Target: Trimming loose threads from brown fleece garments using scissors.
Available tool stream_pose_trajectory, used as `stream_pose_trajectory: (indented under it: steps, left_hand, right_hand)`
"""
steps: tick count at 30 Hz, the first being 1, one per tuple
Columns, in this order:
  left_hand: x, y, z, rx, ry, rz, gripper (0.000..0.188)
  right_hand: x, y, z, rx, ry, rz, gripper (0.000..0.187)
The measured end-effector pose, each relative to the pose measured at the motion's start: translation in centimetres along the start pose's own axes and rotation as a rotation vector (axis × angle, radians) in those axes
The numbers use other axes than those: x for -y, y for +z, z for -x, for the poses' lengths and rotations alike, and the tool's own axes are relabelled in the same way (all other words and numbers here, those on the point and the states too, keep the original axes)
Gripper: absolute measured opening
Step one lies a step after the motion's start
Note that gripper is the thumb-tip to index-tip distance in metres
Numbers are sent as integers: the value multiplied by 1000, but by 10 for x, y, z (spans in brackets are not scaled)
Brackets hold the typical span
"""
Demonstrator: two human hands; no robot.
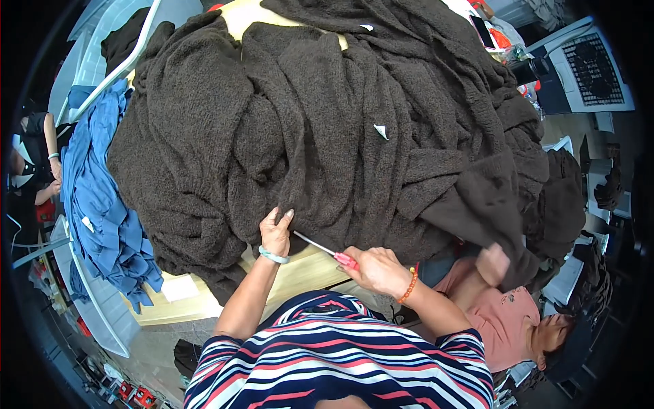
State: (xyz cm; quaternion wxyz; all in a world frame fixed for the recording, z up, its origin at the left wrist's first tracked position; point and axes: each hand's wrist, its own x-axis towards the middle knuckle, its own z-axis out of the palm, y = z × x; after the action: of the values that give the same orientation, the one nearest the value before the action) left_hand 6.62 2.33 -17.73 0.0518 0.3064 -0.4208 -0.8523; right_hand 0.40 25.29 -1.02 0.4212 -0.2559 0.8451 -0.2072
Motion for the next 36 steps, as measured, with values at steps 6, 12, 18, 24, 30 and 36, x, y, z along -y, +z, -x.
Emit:
stream_pose_trajectory:
  steps: [6,12,18,24,30,36]
  left_hand:
    - [0,-19,14,-63,-74,40,23]
    - [-13,-28,34,-71,-90,-17,29]
    - [-49,-6,20,26,-63,-429,43]
    - [-42,9,-33,19,110,-169,20]
    - [-39,-2,-26,30,68,-245,21]
    - [-43,-21,-33,32,-15,-324,32]
  right_hand:
    - [5,-9,-13,-54,-70,60,31]
    - [11,-29,-26,-121,9,41,27]
    - [8,-23,-26,-307,-86,-105,24]
    - [13,-24,-27,-252,-8,-38,27]
    - [15,-23,-26,31,-60,42,35]
    - [8,-29,-28,16,-58,31,33]
